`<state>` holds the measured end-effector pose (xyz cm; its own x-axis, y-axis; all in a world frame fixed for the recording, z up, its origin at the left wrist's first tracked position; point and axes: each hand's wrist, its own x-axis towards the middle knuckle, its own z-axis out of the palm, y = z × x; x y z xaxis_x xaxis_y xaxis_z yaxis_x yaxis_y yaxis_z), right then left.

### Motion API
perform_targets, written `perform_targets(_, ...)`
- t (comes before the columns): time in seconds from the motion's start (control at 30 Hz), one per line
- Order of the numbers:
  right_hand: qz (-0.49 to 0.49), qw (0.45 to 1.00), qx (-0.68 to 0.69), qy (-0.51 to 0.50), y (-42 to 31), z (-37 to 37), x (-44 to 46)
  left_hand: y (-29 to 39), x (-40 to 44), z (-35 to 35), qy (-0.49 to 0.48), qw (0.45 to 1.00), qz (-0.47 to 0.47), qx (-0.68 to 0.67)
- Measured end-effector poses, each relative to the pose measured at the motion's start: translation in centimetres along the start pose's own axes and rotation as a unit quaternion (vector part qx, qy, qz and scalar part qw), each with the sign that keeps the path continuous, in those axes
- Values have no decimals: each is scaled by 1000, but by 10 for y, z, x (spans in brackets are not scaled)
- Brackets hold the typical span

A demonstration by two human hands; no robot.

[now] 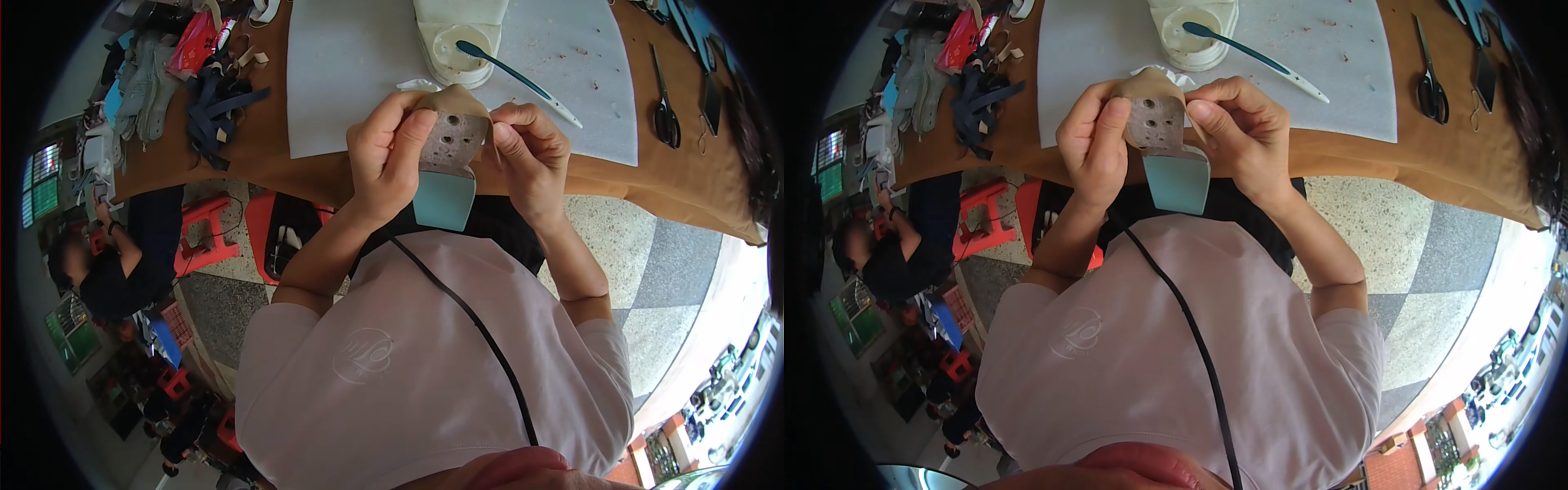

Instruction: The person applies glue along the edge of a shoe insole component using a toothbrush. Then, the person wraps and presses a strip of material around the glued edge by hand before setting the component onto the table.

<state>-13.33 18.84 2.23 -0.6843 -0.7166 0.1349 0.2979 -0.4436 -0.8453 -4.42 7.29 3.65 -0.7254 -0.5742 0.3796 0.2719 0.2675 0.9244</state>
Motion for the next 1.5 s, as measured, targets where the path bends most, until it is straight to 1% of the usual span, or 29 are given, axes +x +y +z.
perform_targets(0.07, -7, 1000, -5, 12, 1, 5, -1, 0, 0, 2, 5, 1000, -17, -20)
perform_targets(0.13, -13, 1000, -11, 25, 1, 7, -1, 1, 1, 6, 36, 998, -34, -46)
perform_targets(0.2, -68, 993, -91, 39, 1, 8, 1, 1, 1, 7, 37, 997, -43, -47)
perform_targets(0.23, -68, 993, -91, 39, 2, 6, 2, 1, 1, 7, 38, 997, -52, -47)
perform_targets(0.3, -149, 955, -253, 39, 4, 1, 4, -1, 0, 8, 41, 997, -52, -26)
perform_targets(0.37, -138, 954, -263, 45, 2, 2, 3, -2, -1, 9, 44, 998, -52, -4)
perform_targets(0.43, -127, 953, -271, 51, -3, 6, 2, -2, -3, 11, 46, 998, -28, 39)
perform_targets(0.5, -79, 942, -323, 41, -11, 11, 0, -2, -5, 14, 54, 998, -19, 41)
perform_targets(0.57, -83, 937, -338, 40, -12, 10, 1, -3, -5, 18, 63, 997, -10, 42)
perform_targets(0.6, -87, 931, -353, 38, -12, 9, 2, -4, -4, 19, 52, 998, 7, 40)
perform_targets(0.67, -70, 938, -338, 40, -9, 2, 4, -2, -4, 18, 40, 998, 24, 37)
perform_targets(0.7, -53, 944, -322, 41, -8, -1, 4, 1, -6, 14, 2, 998, -54, -36)
perform_targets(0.77, -57, 948, -309, 43, -8, -2, 5, 4, -3, 15, -36, 985, -127, -109)
perform_targets(0.83, -60, 952, -296, 44, -7, -3, 6, 4, 3, 22, 20, 966, -139, -215)
perform_targets(0.87, -67, 947, -312, 31, -5, -4, 6, 2, 5, 20, 19, 966, -137, -216)
perform_targets(0.93, -73, 943, -325, 16, -3, -4, 5, -5, 9, 12, -81, 988, -57, -116)
perform_targets(0.97, -74, 942, -326, 16, -4, -4, 4, -5, 10, 11, -81, 988, -56, -117)
perform_targets(1.03, -88, 937, -337, 20, -4, -4, 4, -3, 13, 10, -151, 983, -88, -48)
perform_targets(1.07, -88, 937, -337, 20, -4, -4, 3, -3, 13, 9, -152, 983, -87, -49)
perform_targets(1.13, -80, 940, -330, 21, -4, -5, 2, -1, 12, 10, -171, 977, -128, 3)
perform_targets(1.17, -80, 940, -331, 23, -4, -5, 1, -4, 12, 11, -173, 977, -128, 1)
perform_targets(1.23, -61, 945, -320, 23, -4, -3, 0, -13, 11, 15, -111, 993, -21, 36)
perform_targets(1.27, -61, 945, -321, 23, -5, -3, -1, -13, 10, 15, -111, 993, -20, 35)
perform_targets(1.33, -63, 951, -301, 25, -5, -3, 0, -11, 9, 15, -114, 991, -54, 41)
perform_targets(1.37, -65, 951, -301, 25, -5, -3, 0, -10, 9, 15, -115, 991, -51, 41)
perform_targets(1.43, -80, 950, -299, 31, -7, -4, 1, -9, 9, 18, -104, 985, -103, -94)
perform_targets(1.47, -81, 950, -300, 33, -7, -5, 1, -7, 9, 21, -106, 985, -102, -95)
perform_targets(1.5, -52, 958, -279, 41, -8, -8, 2, -5, 9, 25, -87, 980, -118, -134)
